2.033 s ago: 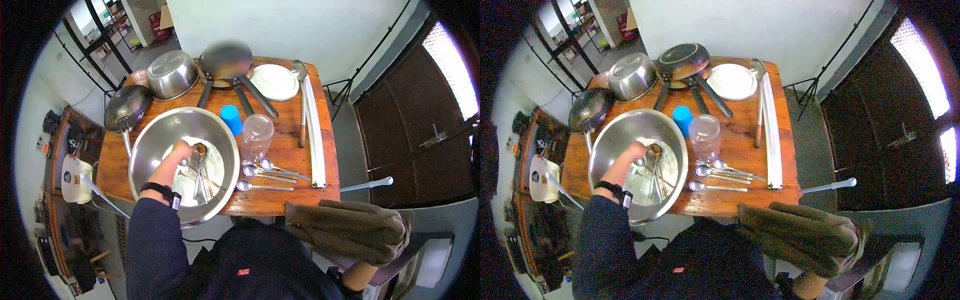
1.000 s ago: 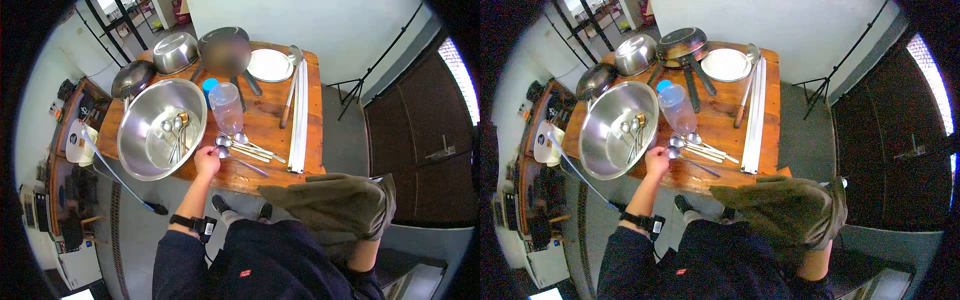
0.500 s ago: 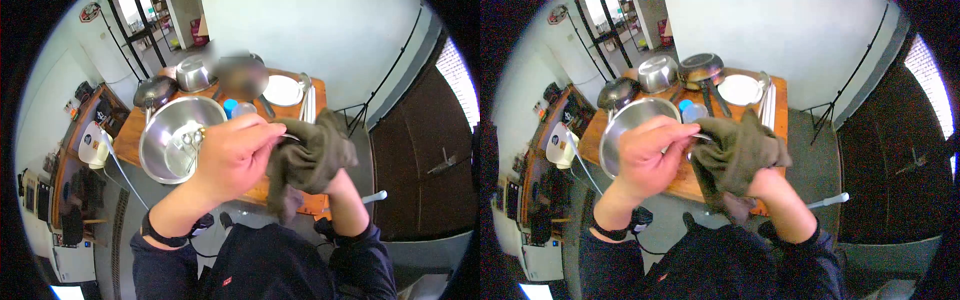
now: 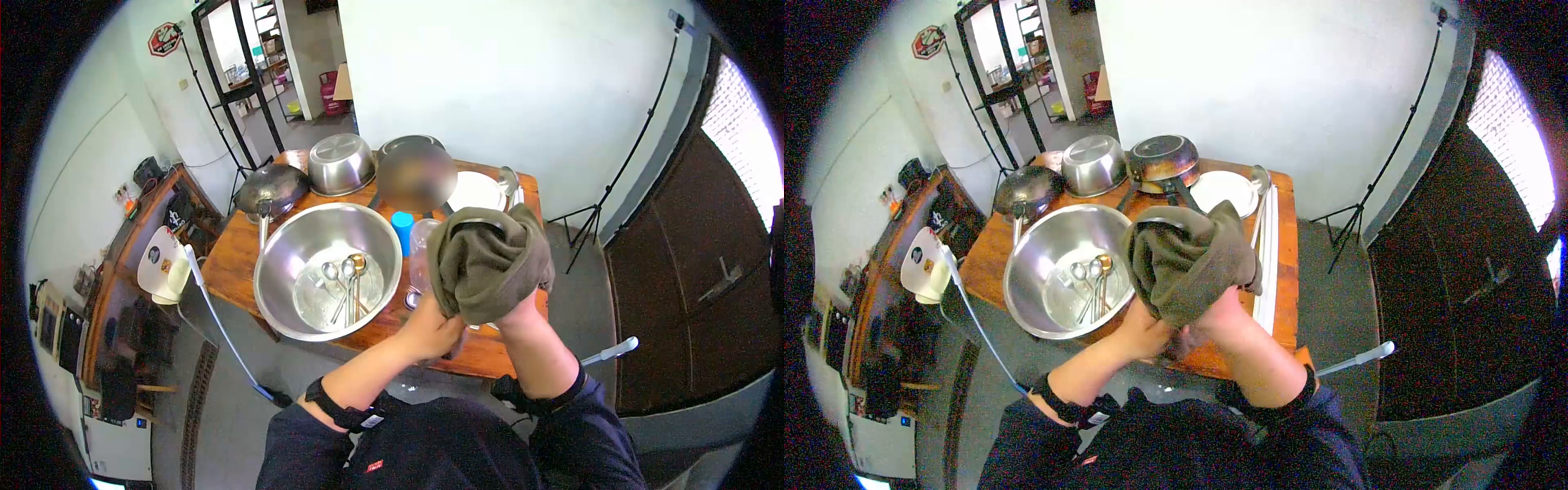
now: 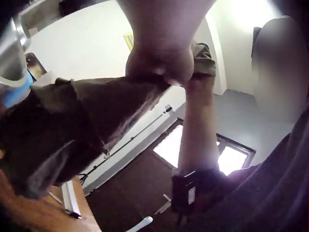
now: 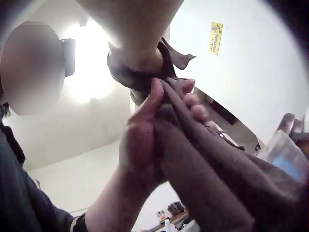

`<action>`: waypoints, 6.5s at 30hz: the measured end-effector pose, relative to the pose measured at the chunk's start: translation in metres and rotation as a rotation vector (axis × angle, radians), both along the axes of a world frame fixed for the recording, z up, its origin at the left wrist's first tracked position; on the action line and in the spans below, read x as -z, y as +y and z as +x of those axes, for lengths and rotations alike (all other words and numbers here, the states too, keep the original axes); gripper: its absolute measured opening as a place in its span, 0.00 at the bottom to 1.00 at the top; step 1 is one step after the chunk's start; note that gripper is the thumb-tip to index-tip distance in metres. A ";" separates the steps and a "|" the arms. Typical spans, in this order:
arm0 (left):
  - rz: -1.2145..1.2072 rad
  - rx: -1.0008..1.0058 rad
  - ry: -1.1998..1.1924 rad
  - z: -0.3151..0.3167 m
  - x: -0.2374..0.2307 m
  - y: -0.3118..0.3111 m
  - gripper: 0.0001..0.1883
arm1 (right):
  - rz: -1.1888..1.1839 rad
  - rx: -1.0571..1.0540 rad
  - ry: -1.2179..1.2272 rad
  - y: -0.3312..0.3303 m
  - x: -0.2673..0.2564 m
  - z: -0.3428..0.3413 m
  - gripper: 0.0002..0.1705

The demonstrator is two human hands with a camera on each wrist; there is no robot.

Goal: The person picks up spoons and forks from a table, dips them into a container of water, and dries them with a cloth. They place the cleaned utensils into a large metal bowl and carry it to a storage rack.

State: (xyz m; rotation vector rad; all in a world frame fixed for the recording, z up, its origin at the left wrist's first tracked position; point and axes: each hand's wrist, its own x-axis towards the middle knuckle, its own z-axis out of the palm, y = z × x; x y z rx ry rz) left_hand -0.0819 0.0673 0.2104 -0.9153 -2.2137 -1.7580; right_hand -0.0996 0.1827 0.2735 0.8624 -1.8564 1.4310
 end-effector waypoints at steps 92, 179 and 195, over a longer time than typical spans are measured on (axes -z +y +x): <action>-0.072 -0.279 -0.591 -0.033 0.036 -0.014 0.07 | 0.196 0.458 -0.623 0.202 0.093 0.060 0.08; 0.059 -0.453 -0.252 0.046 0.019 0.020 0.08 | 0.820 -0.371 -0.112 0.068 0.052 -0.018 0.12; -0.249 -0.536 -0.205 0.055 0.003 0.003 0.08 | 0.230 -0.597 -0.723 0.019 0.080 0.002 0.10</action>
